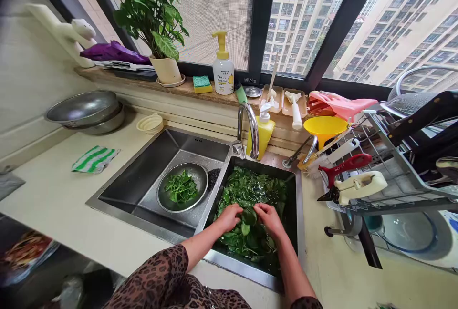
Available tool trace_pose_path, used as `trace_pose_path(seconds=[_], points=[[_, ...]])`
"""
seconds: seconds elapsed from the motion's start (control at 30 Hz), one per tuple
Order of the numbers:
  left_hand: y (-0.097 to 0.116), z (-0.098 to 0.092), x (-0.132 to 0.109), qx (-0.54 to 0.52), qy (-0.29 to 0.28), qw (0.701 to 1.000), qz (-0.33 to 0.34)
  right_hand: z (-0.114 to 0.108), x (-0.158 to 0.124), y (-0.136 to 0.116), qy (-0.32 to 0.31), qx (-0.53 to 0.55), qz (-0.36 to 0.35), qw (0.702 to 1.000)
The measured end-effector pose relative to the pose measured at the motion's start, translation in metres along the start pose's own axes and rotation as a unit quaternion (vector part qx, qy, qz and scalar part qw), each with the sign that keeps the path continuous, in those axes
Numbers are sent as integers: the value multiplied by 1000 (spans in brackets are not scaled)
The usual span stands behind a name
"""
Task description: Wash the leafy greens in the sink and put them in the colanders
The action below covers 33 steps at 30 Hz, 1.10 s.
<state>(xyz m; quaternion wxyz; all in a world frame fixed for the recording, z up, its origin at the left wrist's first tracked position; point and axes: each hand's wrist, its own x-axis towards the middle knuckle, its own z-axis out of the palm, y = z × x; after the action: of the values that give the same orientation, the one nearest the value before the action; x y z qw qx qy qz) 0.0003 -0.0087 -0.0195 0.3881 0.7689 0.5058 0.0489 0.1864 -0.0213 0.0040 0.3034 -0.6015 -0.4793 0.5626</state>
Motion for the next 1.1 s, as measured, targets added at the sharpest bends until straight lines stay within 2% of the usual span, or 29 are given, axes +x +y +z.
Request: trace_pose_path(seconds=[0.1, 0.17, 0.23, 0.33, 0.43, 0.5, 0.57, 0.7, 0.77, 0.87, 0.93, 1.0, 1.07, 1.1], points=[[0, 7, -4, 55, -130, 988, 56, -17, -2, -22, 32, 121, 22, 992], [1, 9, -6, 79, -162, 982, 64, -23, -5, -29, 54, 142, 27, 988], [2, 8, -6, 58, -130, 988, 62, -25, -6, -28, 76, 107, 26, 991], [4, 0, 0, -74, -30, 995, 66, -24, -6, -16, 96, 17, 2, 995], [6, -8, 5, -216, 22, 975, 36, -19, -6, -5, 72, -14, -21, 997], [9, -12, 6, -259, 37, 965, 8, -14, -6, -3, 62, -34, -26, 997], [11, -14, 5, -236, 74, 969, -5, -6, -7, -7, 62, -62, -37, 995], [18, -18, -1, -111, 164, 980, -29, 19, -12, -18, 31, -108, -84, 990], [20, -20, -2, -95, 173, 980, -30, 31, -14, -21, 10, -153, -100, 983], [19, -20, -2, -142, 164, 976, -19, 36, -9, -19, -12, -225, -87, 970], [15, -20, 0, -184, 183, 965, -31, 27, -1, -18, 26, -238, -57, 969], [11, -18, 2, -195, 204, 958, -58, 13, 9, -16, 101, -257, -18, 961], [8, -15, 2, -155, 184, 969, -61, 2, 16, -12, 158, -323, 10, 933], [8, -12, 2, -119, 155, 980, -44, -1, 18, -9, 163, -368, 20, 915]])
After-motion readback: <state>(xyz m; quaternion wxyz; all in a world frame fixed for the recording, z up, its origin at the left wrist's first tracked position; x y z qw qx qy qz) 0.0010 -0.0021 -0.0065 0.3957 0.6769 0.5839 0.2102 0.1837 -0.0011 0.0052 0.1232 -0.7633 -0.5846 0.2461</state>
